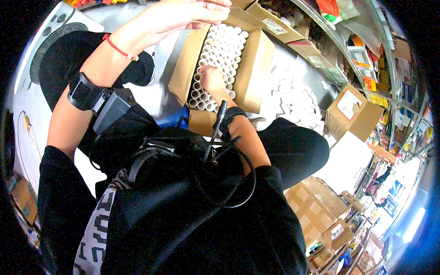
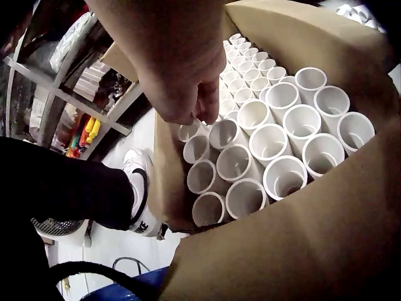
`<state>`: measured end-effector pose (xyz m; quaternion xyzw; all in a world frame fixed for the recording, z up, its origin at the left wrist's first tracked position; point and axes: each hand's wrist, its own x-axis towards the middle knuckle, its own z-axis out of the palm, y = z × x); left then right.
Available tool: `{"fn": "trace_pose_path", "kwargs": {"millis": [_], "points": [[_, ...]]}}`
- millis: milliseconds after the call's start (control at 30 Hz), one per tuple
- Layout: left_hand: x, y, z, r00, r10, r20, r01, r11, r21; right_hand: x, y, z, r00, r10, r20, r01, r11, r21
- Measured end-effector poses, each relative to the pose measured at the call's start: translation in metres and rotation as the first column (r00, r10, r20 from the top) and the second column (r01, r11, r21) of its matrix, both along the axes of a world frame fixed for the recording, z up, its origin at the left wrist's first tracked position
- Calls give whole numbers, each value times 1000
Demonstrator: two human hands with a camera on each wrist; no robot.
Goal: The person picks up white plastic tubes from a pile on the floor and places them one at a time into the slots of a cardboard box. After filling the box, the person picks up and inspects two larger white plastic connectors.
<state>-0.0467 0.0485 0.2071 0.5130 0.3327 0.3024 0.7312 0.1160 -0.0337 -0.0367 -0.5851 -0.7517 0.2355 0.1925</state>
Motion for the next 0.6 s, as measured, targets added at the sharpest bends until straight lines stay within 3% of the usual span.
{"fn": "trace_pose_path", "kwargs": {"millis": [33,600], "points": [[0,1,0,1000,5,7,-5,1000,-1,-2,0,6,999,-20,-25,22,994,103],[2,2,-4,999,2,36,-1,1000,-13,1,2,4,993,-63,96,58,997,51]]}}
